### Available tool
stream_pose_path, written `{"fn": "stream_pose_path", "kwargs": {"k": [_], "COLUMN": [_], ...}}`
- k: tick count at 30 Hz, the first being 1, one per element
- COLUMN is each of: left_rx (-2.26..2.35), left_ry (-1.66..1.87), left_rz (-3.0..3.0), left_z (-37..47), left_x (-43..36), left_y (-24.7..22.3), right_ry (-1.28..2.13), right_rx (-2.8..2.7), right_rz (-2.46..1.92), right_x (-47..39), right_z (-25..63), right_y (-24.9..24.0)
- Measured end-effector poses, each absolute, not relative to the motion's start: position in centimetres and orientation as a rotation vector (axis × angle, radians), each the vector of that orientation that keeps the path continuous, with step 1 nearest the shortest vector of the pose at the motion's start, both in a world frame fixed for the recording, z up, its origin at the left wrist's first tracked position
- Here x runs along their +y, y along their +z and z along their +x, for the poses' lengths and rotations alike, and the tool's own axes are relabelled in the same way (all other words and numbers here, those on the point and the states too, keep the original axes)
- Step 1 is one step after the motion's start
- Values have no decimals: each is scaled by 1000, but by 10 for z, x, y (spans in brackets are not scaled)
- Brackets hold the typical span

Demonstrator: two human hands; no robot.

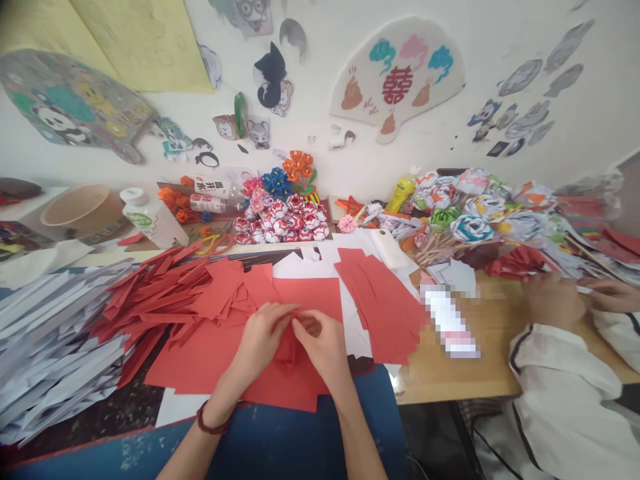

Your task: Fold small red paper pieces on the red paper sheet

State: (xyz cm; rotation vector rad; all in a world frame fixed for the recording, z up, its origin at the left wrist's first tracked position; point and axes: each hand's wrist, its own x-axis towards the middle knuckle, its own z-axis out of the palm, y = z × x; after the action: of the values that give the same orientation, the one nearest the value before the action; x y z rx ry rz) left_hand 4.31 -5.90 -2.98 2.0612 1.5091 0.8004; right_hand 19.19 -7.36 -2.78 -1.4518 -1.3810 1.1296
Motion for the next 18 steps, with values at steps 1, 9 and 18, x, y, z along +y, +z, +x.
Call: {"fn": "stream_pose_path", "kwargs": {"k": [1,9,18], "left_rx": [1527,1896,1932], "left_ry": [794,711,809], "left_rz": [2062,1811,2043], "left_z": [44,50,53], "left_x": [-60,-68,-83], "left_y": [-32,-35,-43], "right_ry": [1115,929,570], "right_rx": [-1385,-1464,-1675], "right_rz": [-1478,-1622,-1632], "right_x": [-72,-71,-77], "right_z": [191,190,189], "right_y": [-29,-39,-50]}}
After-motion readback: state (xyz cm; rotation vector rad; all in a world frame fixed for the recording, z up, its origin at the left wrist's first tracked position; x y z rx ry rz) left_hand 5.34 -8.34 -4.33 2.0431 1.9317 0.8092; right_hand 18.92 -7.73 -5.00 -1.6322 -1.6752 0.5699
